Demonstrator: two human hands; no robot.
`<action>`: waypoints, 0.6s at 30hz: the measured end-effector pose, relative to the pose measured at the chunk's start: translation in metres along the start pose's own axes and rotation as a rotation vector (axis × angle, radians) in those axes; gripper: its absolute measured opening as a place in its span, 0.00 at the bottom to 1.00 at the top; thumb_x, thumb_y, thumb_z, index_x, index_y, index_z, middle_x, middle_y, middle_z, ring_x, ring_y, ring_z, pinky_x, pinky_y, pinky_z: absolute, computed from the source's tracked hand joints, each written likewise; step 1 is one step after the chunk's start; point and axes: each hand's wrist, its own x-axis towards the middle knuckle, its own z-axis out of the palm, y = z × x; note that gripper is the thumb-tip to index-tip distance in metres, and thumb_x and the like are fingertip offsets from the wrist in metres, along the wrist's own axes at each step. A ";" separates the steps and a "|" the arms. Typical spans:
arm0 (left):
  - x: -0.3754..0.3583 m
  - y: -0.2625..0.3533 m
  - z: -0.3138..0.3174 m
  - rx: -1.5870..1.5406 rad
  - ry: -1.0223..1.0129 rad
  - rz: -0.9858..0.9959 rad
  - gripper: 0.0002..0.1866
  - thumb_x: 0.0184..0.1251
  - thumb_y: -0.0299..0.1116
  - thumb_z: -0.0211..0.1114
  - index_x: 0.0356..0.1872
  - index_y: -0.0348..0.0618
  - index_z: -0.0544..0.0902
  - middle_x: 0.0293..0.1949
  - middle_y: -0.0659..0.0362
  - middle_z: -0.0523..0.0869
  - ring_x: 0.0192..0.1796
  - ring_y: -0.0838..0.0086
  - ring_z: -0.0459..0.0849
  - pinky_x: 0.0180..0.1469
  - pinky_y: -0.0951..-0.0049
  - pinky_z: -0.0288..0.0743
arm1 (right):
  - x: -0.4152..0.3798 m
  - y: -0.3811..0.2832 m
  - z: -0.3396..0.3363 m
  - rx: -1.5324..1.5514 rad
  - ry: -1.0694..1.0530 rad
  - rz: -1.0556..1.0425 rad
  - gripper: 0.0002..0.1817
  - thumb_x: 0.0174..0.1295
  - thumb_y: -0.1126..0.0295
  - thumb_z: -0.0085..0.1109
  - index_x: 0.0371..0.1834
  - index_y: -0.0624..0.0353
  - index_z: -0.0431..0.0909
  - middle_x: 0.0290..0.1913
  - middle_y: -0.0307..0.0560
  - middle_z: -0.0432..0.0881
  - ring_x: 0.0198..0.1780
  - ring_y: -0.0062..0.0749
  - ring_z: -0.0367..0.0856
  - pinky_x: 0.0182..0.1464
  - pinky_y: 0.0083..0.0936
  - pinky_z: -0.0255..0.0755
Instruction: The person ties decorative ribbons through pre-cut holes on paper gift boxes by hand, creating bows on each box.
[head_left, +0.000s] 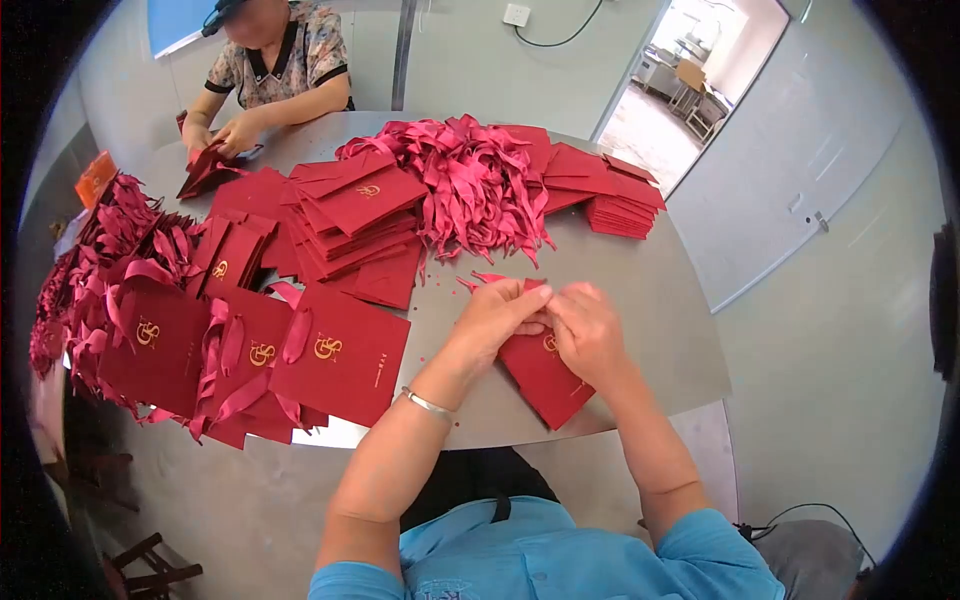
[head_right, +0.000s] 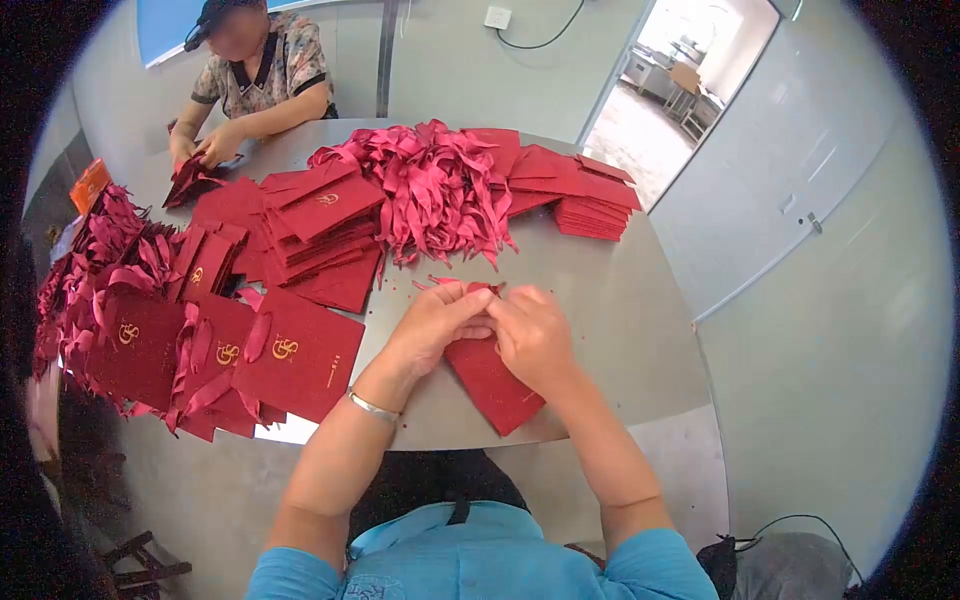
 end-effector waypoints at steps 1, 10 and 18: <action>0.001 -0.003 -0.001 -0.003 0.002 0.000 0.13 0.68 0.42 0.65 0.39 0.40 0.83 0.39 0.58 0.86 0.42 0.74 0.86 0.43 0.75 0.80 | 0.000 -0.003 -0.004 -0.010 0.006 -0.026 0.09 0.55 0.80 0.59 0.40 0.63 0.81 0.30 0.48 0.82 0.38 0.43 0.81 0.41 0.34 0.72; -0.006 0.012 0.003 -0.212 0.029 -0.019 0.09 0.70 0.34 0.63 0.42 0.39 0.81 0.42 0.51 0.87 0.41 0.70 0.87 0.46 0.70 0.83 | -0.027 -0.022 -0.038 0.102 -0.056 0.126 0.09 0.54 0.77 0.64 0.40 0.62 0.82 0.31 0.47 0.83 0.37 0.41 0.81 0.43 0.35 0.72; 0.001 0.004 0.004 -0.290 0.067 0.082 0.07 0.72 0.34 0.60 0.41 0.42 0.78 0.42 0.50 0.87 0.40 0.72 0.87 0.43 0.72 0.84 | -0.057 0.001 -0.006 -0.054 -0.022 0.040 0.11 0.54 0.77 0.65 0.42 0.62 0.80 0.34 0.50 0.81 0.36 0.44 0.80 0.40 0.36 0.73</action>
